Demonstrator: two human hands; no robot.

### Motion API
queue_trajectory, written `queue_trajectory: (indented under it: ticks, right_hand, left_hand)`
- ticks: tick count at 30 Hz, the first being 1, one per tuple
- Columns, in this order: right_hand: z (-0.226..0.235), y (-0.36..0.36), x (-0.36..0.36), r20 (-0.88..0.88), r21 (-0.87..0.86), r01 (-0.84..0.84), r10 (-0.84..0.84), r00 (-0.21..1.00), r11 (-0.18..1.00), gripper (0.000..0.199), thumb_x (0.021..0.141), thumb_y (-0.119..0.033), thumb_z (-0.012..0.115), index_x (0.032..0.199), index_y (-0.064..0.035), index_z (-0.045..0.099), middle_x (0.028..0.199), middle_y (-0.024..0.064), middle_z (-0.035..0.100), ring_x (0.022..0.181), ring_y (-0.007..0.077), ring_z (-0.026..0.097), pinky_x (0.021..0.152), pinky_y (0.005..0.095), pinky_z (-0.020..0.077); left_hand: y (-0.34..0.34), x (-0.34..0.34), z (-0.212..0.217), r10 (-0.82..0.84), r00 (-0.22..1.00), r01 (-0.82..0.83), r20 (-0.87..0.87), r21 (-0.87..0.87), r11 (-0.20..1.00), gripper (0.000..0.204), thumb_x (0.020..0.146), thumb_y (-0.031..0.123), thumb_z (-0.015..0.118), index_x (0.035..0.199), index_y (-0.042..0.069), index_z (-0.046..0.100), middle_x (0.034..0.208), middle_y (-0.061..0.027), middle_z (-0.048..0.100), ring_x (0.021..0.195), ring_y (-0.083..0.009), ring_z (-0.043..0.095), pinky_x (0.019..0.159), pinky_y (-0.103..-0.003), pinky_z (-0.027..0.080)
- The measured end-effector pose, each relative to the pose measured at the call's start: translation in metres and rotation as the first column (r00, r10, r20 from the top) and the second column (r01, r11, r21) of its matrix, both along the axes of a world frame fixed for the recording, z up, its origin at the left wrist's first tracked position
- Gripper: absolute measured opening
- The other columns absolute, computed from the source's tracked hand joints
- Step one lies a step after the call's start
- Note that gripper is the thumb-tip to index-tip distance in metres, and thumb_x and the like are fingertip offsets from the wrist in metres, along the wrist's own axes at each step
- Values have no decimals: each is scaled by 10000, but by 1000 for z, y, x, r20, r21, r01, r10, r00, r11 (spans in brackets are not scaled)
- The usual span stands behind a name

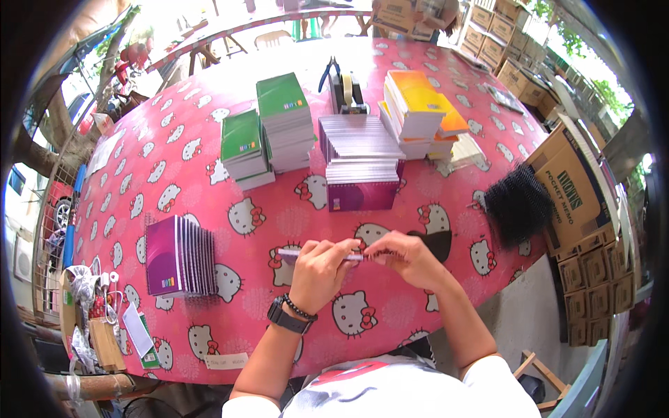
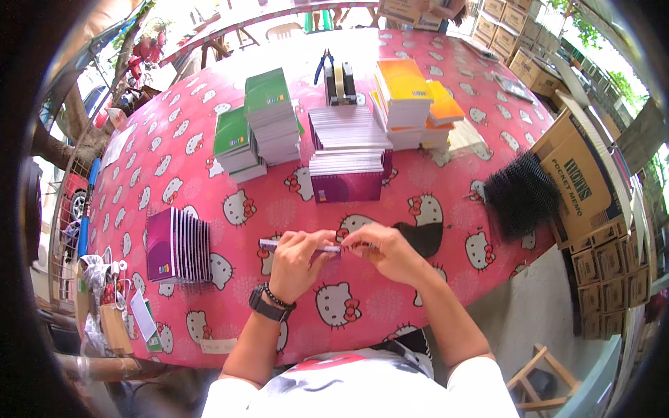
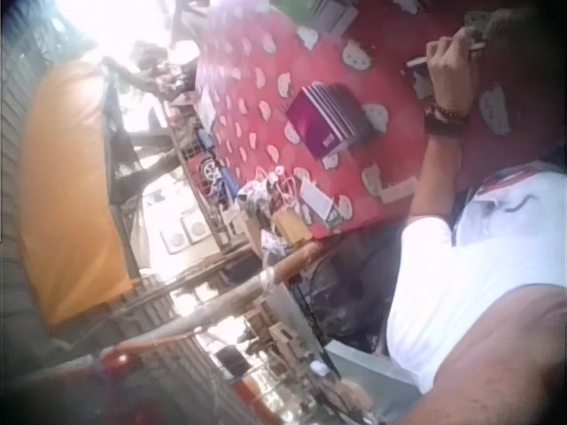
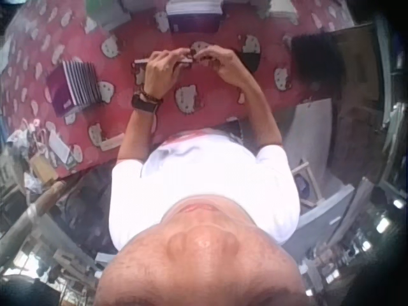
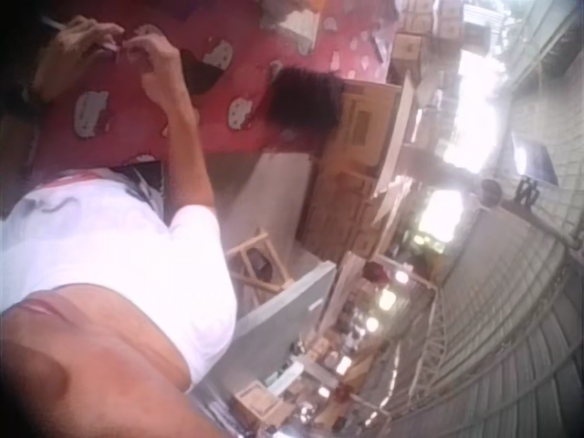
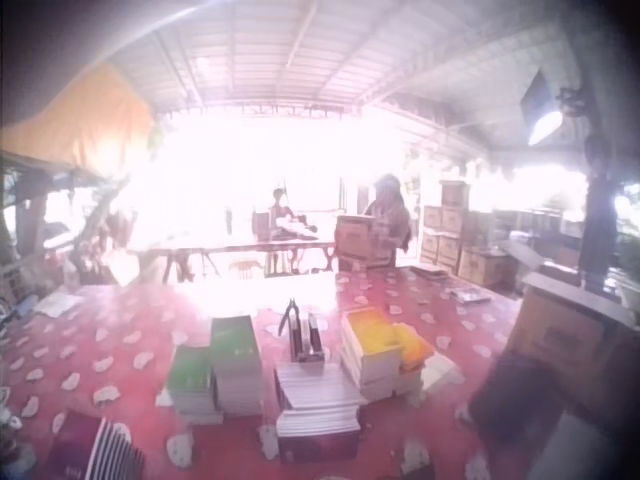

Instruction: The person assembles small notepads by hand. The person picks up a purple cover, aligns it with a set of pages, and inserts a small black spiral binding through the holes by hand.

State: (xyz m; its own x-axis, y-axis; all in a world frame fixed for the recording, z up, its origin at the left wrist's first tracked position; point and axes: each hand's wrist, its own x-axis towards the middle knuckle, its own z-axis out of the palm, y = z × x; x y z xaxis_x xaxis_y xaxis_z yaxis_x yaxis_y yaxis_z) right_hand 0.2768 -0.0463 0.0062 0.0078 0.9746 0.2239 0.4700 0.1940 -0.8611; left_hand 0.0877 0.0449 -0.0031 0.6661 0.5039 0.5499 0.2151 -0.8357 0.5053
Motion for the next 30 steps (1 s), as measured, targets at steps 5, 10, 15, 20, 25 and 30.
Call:
queue_trajectory:
  ticks: [5, 10, 15, 20, 25, 30]
  right_hand:
    - [15, -2, -1, -65, -221, -26, 11, 998, 975, 361, 812, 3, 660, 1161, -54, 588, 820, 40, 619, 719, 71, 571, 625, 231, 476]
    - [6, -3, -10, 67, 39, -37, 34, 997, 999, 400, 854, -64, 636, 1243, -68, 538, 876, 90, 652, 715, 142, 622, 651, 256, 491]
    - [17, -16, 10, 185, -46, 293, -280, 942, 955, 422, 865, -251, 631, 1212, -35, 524, 1067, 172, 630, 990, 292, 597, 836, 368, 470]
    - [-19, -39, 55, 534, 134, 723, -664, 523, 677, 648, 780, -525, 643, 1196, -51, 492, 1273, 183, 495, 1189, 349, 446, 967, 496, 356]
    - [-52, -46, 47, 570, -22, 689, -557, 604, 725, 799, 711, -639, 643, 1235, -62, 469, 1372, 249, 369, 1263, 405, 363, 1038, 515, 284]
    - [-29, -47, 45, 589, -178, 614, -416, 692, 769, 824, 659, -593, 714, 1268, -96, 468, 1425, 253, 301, 1299, 417, 319, 1064, 516, 258]
  left_hand:
    - [1, -1, 0, -32, 999, 34, -34, 51, 998, 310, 726, 125, 708, 1020, 115, 610, 896, -10, 663, 796, -190, 607, 750, -330, 425]
    - [-7, 1, 13, -13, 996, 23, -93, 100, 995, 257, 736, 190, 702, 967, 125, 608, 920, -5, 642, 864, -193, 592, 751, -339, 411]
    - [-5, -3, 6, -40, 981, 62, -187, 115, 991, 180, 793, 237, 673, 929, 131, 620, 984, -5, 630, 883, -177, 584, 748, -333, 415]
    - [-7, -3, 19, -72, 984, 83, -161, 67, 994, 217, 784, 240, 681, 943, 114, 604, 994, -2, 631, 907, -178, 588, 791, -335, 427]
    - [-3, -2, 8, -83, 985, 101, -152, 110, 989, 236, 797, 210, 663, 994, 127, 562, 1004, 3, 603, 904, -182, 583, 798, -336, 431]
    - [-1, -8, 10, -127, 974, 147, -185, 99, 984, 213, 810, 204, 650, 991, 129, 565, 1003, 14, 603, 917, -180, 582, 812, -332, 433]
